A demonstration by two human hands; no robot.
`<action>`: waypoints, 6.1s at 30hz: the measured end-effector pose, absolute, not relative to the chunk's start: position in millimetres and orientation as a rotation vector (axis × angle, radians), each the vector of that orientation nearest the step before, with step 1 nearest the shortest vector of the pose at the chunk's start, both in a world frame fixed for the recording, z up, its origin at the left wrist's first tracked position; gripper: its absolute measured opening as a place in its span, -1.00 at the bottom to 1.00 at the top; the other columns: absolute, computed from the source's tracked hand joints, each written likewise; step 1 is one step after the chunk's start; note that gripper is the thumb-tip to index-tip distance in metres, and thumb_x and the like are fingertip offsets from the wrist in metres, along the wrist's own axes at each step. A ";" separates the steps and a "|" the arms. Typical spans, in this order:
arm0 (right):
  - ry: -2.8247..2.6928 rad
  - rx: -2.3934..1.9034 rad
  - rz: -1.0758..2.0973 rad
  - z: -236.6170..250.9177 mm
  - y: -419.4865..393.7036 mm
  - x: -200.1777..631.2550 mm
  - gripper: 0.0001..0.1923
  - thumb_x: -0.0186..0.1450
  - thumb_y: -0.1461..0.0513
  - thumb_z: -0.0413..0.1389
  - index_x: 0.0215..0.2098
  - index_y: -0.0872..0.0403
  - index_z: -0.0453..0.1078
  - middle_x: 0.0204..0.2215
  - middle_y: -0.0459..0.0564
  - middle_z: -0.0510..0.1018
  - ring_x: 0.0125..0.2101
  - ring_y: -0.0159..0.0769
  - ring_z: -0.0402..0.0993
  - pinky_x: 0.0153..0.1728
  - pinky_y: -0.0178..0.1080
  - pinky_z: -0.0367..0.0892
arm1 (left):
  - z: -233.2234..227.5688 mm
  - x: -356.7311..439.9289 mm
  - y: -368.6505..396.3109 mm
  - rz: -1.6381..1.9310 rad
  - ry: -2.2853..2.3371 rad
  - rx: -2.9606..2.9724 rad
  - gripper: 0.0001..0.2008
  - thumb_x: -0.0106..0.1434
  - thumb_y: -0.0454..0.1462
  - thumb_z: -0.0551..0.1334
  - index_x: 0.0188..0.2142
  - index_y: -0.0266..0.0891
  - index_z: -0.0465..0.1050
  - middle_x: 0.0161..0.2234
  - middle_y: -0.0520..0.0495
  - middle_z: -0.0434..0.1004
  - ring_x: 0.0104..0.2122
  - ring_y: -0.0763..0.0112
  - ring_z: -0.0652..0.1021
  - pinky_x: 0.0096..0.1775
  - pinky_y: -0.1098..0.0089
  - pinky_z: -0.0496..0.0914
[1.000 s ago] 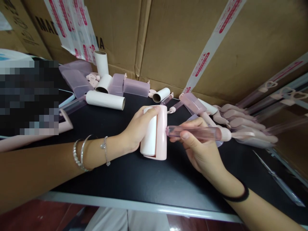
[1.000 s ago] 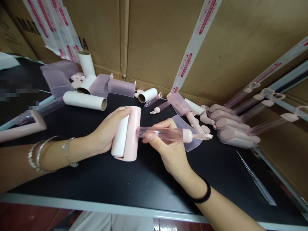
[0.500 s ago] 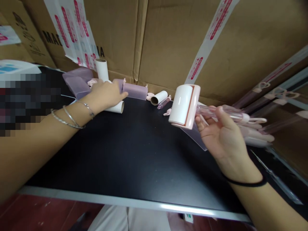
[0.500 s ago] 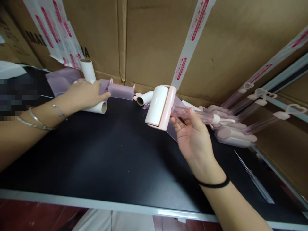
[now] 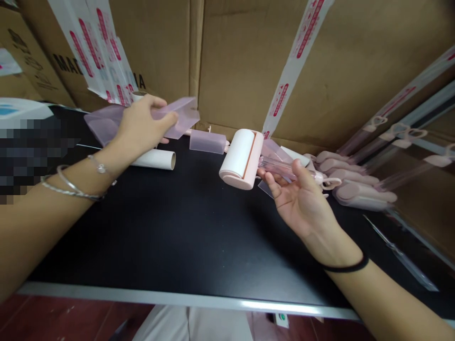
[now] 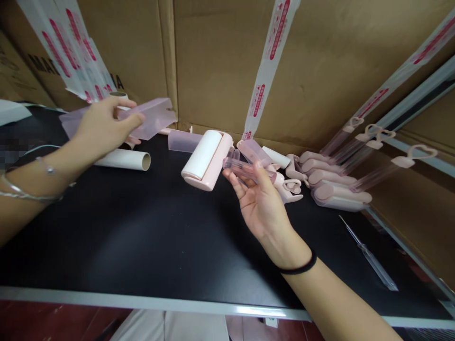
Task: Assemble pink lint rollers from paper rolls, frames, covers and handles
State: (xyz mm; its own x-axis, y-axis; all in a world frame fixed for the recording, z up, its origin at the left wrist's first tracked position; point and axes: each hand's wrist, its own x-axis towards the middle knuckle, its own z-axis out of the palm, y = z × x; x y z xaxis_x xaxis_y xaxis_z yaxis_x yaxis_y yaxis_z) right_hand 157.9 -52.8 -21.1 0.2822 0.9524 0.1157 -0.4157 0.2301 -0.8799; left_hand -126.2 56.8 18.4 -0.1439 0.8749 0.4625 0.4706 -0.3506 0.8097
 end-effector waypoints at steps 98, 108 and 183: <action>-1.134 -0.683 0.971 15.3 -61.0 188.1 -0.87 0.05 0.17 0.21 -0.47 0.05 0.57 -0.49 -0.06 0.67 -0.55 -0.29 0.59 -0.58 -0.29 0.52 | 4.4 -55.7 -38.2 0.837 0.805 1.997 -0.35 -0.04 -0.17 0.43 0.05 -0.21 0.30 0.07 -0.16 0.47 -0.06 0.18 0.57 -0.11 0.24 0.54; -1.099 -0.676 0.887 23.2 -64.4 201.5 -0.85 0.04 0.19 0.14 -0.50 -0.01 0.56 -0.53 -0.13 0.65 -0.59 -0.31 0.55 -0.59 -0.26 0.49 | 1.1 -58.6 -31.0 0.833 0.784 2.090 -0.30 0.00 -0.19 0.39 0.14 -0.18 0.26 0.02 -0.12 0.51 -0.02 0.12 0.54 -0.03 0.16 0.50; -1.221 -0.714 1.053 10.9 -65.3 181.9 -0.88 0.10 0.16 0.24 -0.47 0.05 0.56 -0.50 -0.09 0.66 -0.52 -0.29 0.61 -0.56 -0.32 0.53 | -12.9 -55.5 -29.1 0.775 0.634 1.888 -0.25 -0.04 -0.22 0.39 0.15 -0.26 0.22 0.08 -0.22 0.45 0.01 0.05 0.51 0.01 0.09 0.43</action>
